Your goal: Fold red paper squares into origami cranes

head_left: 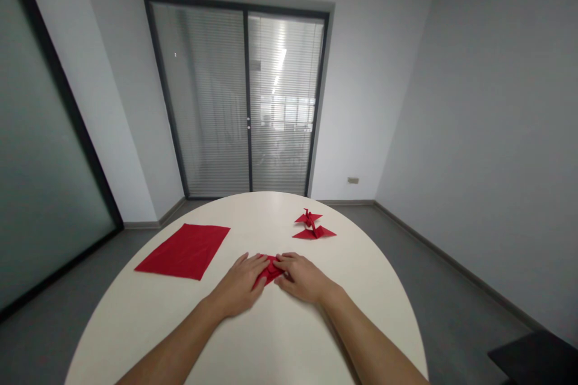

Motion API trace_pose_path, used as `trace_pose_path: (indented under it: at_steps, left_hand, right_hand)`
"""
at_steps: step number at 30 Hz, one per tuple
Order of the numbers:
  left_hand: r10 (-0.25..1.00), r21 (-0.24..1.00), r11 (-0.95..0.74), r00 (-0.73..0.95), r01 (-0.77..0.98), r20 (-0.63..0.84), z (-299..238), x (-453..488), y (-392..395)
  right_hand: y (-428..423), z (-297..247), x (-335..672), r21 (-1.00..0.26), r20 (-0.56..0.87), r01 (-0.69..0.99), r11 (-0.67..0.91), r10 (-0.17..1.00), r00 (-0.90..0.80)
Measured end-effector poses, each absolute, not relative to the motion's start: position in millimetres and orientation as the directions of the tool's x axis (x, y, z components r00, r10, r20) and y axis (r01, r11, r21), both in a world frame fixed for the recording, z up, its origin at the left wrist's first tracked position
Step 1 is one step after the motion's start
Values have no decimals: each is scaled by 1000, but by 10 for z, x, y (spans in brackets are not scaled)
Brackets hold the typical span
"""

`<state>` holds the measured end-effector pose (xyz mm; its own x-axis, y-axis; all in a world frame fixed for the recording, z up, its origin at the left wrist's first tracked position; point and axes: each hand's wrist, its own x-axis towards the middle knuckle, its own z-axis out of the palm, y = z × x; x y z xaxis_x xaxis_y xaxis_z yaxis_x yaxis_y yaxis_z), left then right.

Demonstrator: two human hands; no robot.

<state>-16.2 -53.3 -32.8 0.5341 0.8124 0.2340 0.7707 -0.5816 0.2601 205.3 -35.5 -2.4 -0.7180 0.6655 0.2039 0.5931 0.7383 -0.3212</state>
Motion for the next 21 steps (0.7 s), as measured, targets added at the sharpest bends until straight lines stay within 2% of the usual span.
trace_pose_path:
  at_steps: [10, 21]
  left_hand:
    - [826, 293, -558, 485, 777, 286, -200, -76, -606]
    - [915, 262, -381, 320, 887, 247, -110, 32, -652]
  right_hand:
    - [-335, -10, 2040, -314, 230, 636, 705, 706, -669]
    - [-379, 49, 1968, -394, 294, 678, 620, 784, -546]
